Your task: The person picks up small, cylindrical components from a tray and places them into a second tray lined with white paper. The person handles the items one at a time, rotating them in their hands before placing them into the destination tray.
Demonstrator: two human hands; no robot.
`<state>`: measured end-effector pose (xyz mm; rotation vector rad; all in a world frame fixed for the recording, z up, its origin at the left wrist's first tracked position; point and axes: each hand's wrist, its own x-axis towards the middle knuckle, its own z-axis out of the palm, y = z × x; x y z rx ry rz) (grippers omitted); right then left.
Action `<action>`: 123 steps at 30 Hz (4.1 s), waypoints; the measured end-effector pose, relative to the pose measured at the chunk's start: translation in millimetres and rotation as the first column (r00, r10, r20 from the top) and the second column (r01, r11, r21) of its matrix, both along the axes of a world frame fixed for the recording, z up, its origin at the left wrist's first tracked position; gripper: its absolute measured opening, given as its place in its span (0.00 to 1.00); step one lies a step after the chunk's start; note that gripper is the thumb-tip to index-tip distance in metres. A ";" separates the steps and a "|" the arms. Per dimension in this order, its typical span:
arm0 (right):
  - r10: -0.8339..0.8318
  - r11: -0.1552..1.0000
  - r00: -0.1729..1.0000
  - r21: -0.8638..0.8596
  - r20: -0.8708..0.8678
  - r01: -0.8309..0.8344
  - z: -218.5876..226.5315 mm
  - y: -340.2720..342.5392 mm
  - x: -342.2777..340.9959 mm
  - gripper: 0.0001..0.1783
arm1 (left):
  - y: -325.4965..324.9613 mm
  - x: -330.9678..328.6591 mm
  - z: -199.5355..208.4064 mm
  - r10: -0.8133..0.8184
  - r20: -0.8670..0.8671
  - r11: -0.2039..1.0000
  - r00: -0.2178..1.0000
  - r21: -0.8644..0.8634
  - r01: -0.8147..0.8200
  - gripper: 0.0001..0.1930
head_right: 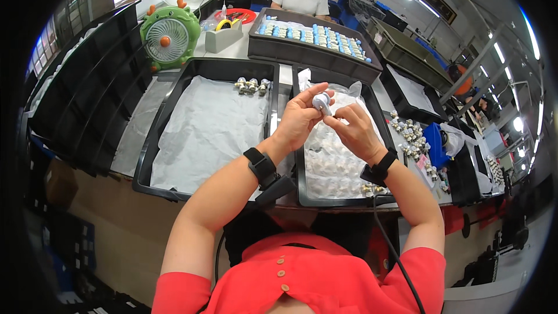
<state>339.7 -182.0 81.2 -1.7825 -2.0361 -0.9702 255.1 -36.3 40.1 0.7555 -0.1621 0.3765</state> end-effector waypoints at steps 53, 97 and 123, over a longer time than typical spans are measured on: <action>0.146 0.967 0.018 0.139 -0.989 -0.214 -43.6 -1.3 26.4 0.17 | -16.1 -13.0 -4.2 0.261 -0.248 0.894 0.933 0.428 -0.136 0.22; 0.011 0.956 -0.436 0.137 -0.900 -0.259 -48.1 -4.8 37.0 0.19 | -12.4 -12.4 -8.0 0.144 -0.305 0.919 0.941 0.394 -0.013 0.25; -0.083 0.952 -0.388 0.043 -0.918 -0.304 -53.2 -4.0 39.2 0.20 | -9.3 -10.8 -12.8 0.209 -0.362 0.879 0.908 0.476 -0.012 0.27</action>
